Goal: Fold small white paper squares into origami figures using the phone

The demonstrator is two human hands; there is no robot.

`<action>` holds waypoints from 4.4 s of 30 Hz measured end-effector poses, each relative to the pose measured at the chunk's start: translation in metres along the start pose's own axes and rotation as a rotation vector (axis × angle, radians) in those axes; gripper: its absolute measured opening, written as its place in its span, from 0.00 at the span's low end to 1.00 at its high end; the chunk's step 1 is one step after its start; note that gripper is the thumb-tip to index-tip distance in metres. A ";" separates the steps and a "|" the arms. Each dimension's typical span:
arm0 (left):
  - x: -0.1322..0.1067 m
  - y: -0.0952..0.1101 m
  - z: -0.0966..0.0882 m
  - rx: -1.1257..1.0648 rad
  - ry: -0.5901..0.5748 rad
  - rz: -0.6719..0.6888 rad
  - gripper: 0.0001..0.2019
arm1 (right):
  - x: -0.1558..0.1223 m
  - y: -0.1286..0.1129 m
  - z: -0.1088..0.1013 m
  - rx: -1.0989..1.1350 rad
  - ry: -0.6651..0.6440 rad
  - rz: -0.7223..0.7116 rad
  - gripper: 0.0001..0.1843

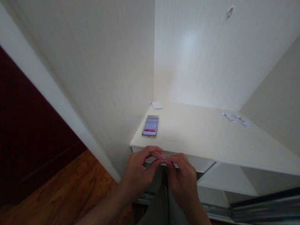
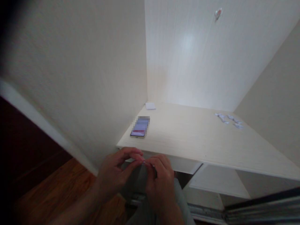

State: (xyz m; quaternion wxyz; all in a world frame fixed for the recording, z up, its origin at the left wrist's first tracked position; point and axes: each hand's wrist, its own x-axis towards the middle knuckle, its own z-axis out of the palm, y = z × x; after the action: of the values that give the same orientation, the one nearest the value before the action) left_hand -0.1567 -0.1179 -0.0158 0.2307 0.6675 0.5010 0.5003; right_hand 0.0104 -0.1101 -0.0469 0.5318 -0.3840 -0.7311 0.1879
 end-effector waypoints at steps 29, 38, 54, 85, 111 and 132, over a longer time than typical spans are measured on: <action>-0.022 0.036 0.027 0.009 -0.119 -0.025 0.14 | -0.023 0.007 -0.043 0.324 0.008 0.250 0.11; -0.019 0.031 0.060 -0.381 -0.019 -0.284 0.21 | -0.026 0.020 -0.027 0.835 0.223 0.595 0.17; -0.018 0.032 0.068 -0.405 -0.023 -0.309 0.11 | -0.029 0.023 -0.034 0.853 0.206 0.618 0.13; -0.029 0.034 0.079 0.024 0.215 0.213 0.02 | -0.033 0.021 -0.034 0.518 0.395 0.366 0.07; -0.030 0.036 0.118 -0.910 0.274 -0.512 0.11 | -0.024 0.030 -0.065 -0.278 0.246 -0.303 0.17; -0.040 0.068 0.136 -1.109 0.257 -0.577 0.07 | -0.028 0.014 -0.079 0.199 0.343 0.051 0.11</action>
State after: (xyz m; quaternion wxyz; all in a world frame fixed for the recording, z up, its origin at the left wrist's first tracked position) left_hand -0.0042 -0.1540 -0.0318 0.6054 0.2216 0.3509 0.6791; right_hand 0.0922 -0.1325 -0.0455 0.6788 -0.3743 -0.5977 0.2048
